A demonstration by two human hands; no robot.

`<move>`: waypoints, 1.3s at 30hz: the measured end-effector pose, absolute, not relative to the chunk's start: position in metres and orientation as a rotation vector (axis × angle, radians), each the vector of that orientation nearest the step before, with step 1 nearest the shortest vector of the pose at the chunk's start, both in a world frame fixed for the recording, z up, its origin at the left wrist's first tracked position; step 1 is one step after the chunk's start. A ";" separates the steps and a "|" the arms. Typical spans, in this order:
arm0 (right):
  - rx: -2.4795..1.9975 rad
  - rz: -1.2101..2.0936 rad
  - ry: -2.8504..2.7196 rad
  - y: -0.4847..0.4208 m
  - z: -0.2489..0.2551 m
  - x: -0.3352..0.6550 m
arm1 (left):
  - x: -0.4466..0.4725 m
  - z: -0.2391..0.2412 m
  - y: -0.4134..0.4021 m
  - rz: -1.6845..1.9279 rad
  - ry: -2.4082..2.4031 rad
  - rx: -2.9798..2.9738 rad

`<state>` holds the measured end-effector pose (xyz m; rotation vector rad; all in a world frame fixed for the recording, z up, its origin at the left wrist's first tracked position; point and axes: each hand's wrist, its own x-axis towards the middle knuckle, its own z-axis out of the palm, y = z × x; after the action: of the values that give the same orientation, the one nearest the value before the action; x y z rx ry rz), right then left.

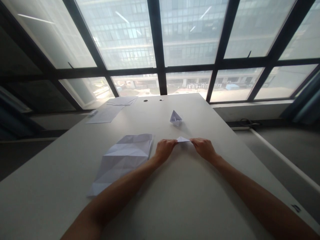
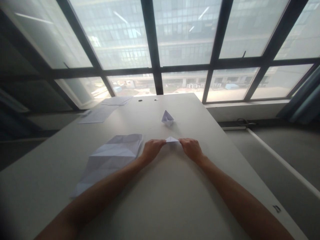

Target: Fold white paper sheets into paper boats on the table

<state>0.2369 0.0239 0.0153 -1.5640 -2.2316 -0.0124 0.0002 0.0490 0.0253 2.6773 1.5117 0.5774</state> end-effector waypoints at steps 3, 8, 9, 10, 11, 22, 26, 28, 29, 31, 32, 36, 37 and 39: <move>-1.599 -0.085 -2.205 0.024 0.015 0.237 | 0.001 0.024 0.049 0.641 1.540 2.689; -1.691 -0.098 -2.156 0.024 0.013 0.238 | 0.001 0.021 0.049 0.685 1.533 2.695; -1.733 -0.099 -2.149 0.025 0.013 0.239 | 0.000 0.020 0.049 0.685 1.524 2.697; -1.775 -0.104 -2.140 0.025 0.013 0.239 | 0.000 0.019 0.050 0.686 1.506 2.703; -1.811 -0.110 -2.131 0.025 0.012 0.240 | 0.000 0.018 0.051 0.687 1.480 2.713; -1.901 -0.194 -2.014 0.022 -0.006 0.243 | -0.001 0.008 0.056 0.483 1.230 2.723; -1.741 -0.174 -2.048 0.022 -0.004 0.234 | -0.001 0.008 0.056 0.461 1.182 2.723; -1.598 -0.078 -2.203 0.022 -0.005 0.225 | 0.000 0.008 0.054 0.457 1.162 2.743; -1.543 -0.018 -2.283 0.022 -0.007 0.221 | 0.001 0.009 0.052 0.446 1.162 2.761; -1.496 0.082 -2.405 0.021 -0.011 0.213 | 0.003 0.009 0.049 0.420 1.185 2.798; -1.489 0.113 -2.444 0.021 -0.012 0.211 | 0.004 0.008 0.047 0.410 1.199 2.815; -1.447 0.154 -2.510 0.020 -0.015 0.210 | 0.007 0.002 0.044 0.375 1.158 2.842; -1.432 0.156 -2.517 0.020 -0.015 0.210 | 0.007 0.001 0.044 0.356 1.133 2.840; -1.430 0.157 -2.515 0.019 -0.015 0.211 | 0.007 -0.001 0.046 0.325 1.097 2.834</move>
<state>0.2110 0.0190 -0.0155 -1.4298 -2.5150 0.1566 0.0070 0.0459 -0.0008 2.8340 1.0968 0.3248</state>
